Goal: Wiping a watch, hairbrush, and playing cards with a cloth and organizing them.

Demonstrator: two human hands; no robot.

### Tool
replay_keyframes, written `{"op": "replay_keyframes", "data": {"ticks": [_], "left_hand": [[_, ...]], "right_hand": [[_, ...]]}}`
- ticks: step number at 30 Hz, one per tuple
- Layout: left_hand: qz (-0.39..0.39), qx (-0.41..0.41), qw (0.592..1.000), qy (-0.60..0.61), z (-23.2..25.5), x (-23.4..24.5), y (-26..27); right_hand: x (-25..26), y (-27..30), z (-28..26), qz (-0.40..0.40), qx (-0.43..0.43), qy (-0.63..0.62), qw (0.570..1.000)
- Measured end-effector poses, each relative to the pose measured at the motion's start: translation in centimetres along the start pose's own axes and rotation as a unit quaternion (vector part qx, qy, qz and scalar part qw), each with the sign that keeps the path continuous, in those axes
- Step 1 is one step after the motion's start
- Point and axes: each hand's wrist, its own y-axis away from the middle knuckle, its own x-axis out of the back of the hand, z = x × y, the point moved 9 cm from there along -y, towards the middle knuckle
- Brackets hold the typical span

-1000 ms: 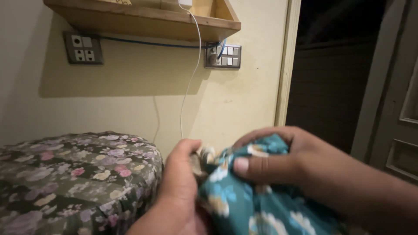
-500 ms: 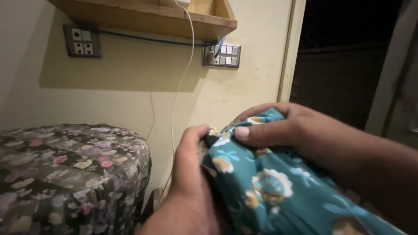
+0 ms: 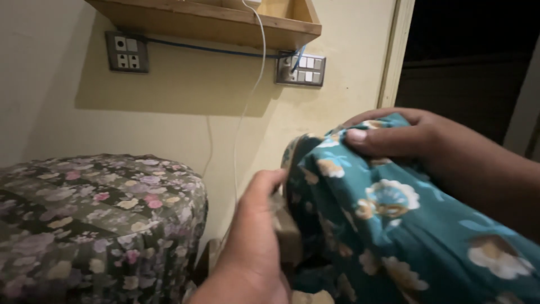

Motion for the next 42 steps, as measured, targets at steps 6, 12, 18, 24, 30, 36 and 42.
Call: {"op": "replay_keyframes", "data": {"ticks": [6,12,18,24,30,36,42], "left_hand": [[-0.072,0.066,0.995,-0.021,1.6,1.7,-0.8],[0.020,-0.094,0.994,0.060,9.1,5.3,-0.8],[0.025,-0.105,0.994,-0.032,10.7,6.7,1.2],[-0.007,0.119,0.993,-0.018,8.6,7.7,1.3],[-0.018,-0.154,0.988,0.029,16.3,7.9,-1.1],[0.015,-0.167,0.985,-0.042,17.7,5.2,0.9],[0.029,-0.192,0.959,-0.208,22.0,0.6,-0.4]], "right_hand": [[-7.4,2.6,-0.3,-0.065,0.025,-0.036,0.997],[-11.2,4.0,0.6,-0.076,-0.067,-0.043,0.994],[-9.4,2.1,-2.4,0.024,-0.030,-0.010,0.999],[-15.0,3.9,-4.3,0.019,-0.045,-0.024,0.999],[-15.2,2.9,-0.7,-0.038,-0.056,-0.007,0.998],[-12.3,1.4,-0.9,0.021,-0.067,-0.033,0.997],[-10.9,-0.5,0.9,0.012,-0.050,-0.048,0.997]]}}
